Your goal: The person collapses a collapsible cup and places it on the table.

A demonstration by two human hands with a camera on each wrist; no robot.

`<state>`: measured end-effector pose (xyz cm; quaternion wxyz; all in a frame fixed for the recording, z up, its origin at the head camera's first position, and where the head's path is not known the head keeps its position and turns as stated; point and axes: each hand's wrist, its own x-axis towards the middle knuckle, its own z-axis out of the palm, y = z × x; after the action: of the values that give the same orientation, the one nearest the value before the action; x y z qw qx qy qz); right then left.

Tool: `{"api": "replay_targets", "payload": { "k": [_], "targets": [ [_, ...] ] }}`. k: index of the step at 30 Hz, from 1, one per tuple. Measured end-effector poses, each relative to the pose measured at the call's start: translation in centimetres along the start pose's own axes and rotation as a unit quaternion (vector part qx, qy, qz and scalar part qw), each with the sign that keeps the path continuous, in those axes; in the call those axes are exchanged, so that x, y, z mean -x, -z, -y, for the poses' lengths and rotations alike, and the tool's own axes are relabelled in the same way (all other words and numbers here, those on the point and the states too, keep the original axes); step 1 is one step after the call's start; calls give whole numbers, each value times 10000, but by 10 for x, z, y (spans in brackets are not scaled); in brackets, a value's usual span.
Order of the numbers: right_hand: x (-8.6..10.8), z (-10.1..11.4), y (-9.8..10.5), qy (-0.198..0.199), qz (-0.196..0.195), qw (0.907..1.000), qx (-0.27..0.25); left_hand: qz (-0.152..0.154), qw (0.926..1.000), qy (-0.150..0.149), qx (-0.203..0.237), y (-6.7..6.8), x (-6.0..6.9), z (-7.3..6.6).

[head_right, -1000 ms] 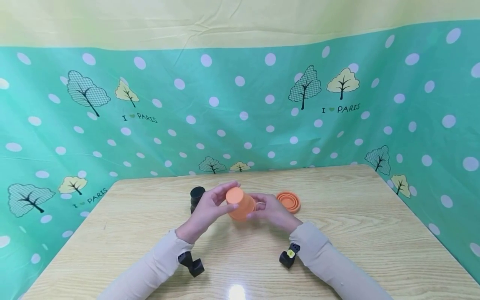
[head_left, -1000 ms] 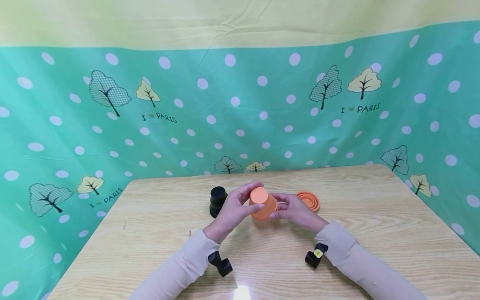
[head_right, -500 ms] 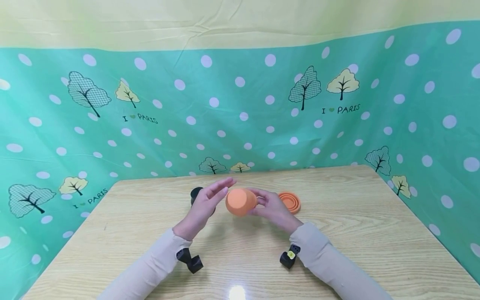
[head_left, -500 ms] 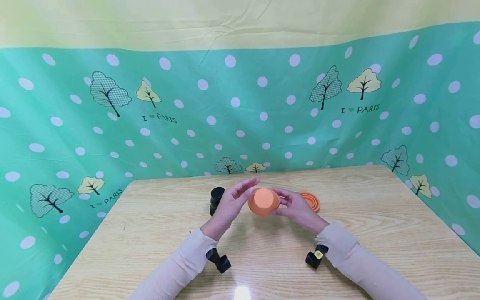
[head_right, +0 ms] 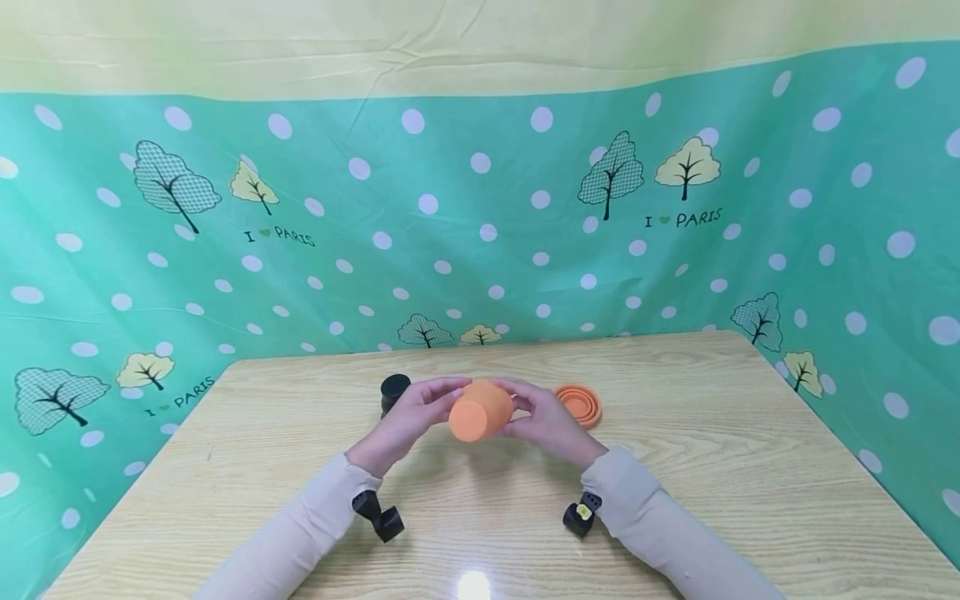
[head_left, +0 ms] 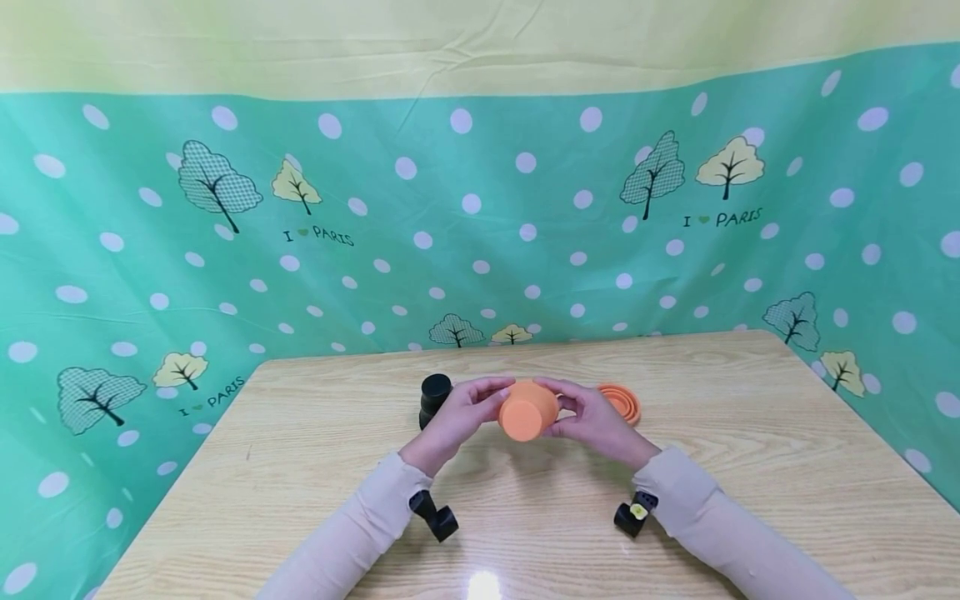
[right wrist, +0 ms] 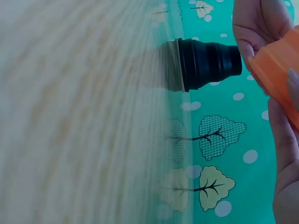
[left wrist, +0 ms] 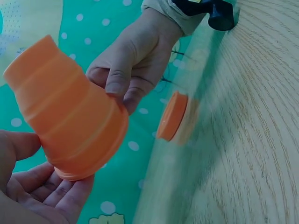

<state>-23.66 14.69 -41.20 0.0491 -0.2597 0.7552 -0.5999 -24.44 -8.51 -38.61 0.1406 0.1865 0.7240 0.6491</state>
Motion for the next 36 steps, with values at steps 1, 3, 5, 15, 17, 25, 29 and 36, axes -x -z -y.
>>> {"api": "replay_targets", "payload": {
  "k": [1,3,5,15,17,25,29,36],
  "targets": [
    [0,0,0,1,30,10000,4,22,10000,-5,7,0,0,1],
    [0,-1,1,-15,90,10000,27,80,10000,3,29,1,0,1],
    [0,-1,2,-24,176,9998,12,150,9999,-5,15,2,0,1],
    [0,1,8,-107,863,9936,-715,439,9987,-54,265,7,1,0],
    [0,2,11,-74,963,9904,-993,464,9984,-86,295,7,1,-1],
    [1,6,17,-268,861,9841,-1528,525,9977,-342,260,6,4,-3],
    [-1,11,11,-604,352,9905,-1185,487,9977,-477,-20,2,5,-5],
    [-3,17,2,-484,-74,9981,-382,214,9981,-410,-417,-3,6,-6]
  ]
}}
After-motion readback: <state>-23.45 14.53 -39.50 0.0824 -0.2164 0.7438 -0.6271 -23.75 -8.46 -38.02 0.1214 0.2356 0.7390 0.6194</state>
